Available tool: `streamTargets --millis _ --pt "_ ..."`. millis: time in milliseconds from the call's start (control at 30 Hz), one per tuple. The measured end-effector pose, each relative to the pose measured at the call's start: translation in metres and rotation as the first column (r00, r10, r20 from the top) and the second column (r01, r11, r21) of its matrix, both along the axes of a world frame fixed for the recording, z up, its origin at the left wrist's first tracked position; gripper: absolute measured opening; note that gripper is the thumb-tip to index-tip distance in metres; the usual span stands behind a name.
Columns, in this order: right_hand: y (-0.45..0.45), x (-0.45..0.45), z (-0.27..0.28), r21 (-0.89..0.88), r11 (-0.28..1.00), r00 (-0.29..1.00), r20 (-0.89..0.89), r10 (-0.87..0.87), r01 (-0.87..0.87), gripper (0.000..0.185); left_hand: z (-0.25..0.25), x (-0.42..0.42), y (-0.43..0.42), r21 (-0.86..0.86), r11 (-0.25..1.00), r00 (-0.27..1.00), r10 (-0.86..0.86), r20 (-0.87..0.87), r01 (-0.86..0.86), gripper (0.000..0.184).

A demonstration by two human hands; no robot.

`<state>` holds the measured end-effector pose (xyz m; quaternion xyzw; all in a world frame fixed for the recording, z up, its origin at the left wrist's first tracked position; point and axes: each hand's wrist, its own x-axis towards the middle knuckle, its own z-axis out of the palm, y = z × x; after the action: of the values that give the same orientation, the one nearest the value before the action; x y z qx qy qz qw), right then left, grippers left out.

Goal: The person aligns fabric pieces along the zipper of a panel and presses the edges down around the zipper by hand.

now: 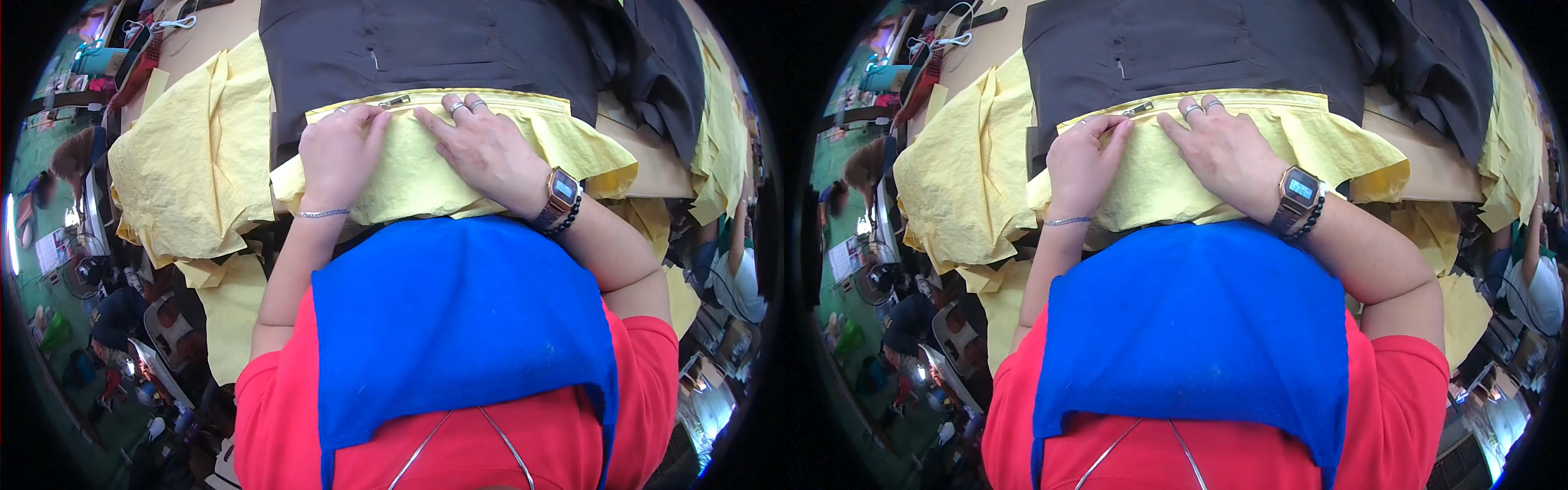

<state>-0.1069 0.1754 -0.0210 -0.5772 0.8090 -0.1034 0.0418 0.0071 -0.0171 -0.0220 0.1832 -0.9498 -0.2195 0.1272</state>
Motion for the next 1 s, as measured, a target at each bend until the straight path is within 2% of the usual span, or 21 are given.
streamTargets --millis 333,633,833,933,1000 --pt "0.000 0.001 0.007 0.016 1.000 1.000 0.013 0.008 -0.009 0.050 0.003 0.002 -0.007 0.120 0.983 0.983 0.119 0.140 -0.136 0.025" --pt "0.000 0.000 -0.001 -0.019 1.000 1.000 -0.027 0.009 -0.009 0.052 0.004 -0.004 -0.010 0.158 0.973 0.977 0.142 0.159 -0.167 0.024" --pt "-0.001 0.000 0.009 -0.002 1.000 1.000 0.014 0.021 -0.021 0.049 0.003 -0.006 -0.007 0.106 0.981 0.977 0.146 0.158 -0.164 0.024" --pt "-0.017 0.000 0.007 -0.045 0.996 0.989 0.120 0.087 -0.083 0.050 0.008 -0.005 -0.004 0.013 0.992 0.972 0.121 0.200 -0.126 0.022" --pt "-0.022 0.007 0.001 -0.074 0.994 0.992 0.096 0.084 -0.077 0.052 0.002 0.002 -0.006 -0.055 0.997 0.994 0.060 0.091 -0.055 0.019"
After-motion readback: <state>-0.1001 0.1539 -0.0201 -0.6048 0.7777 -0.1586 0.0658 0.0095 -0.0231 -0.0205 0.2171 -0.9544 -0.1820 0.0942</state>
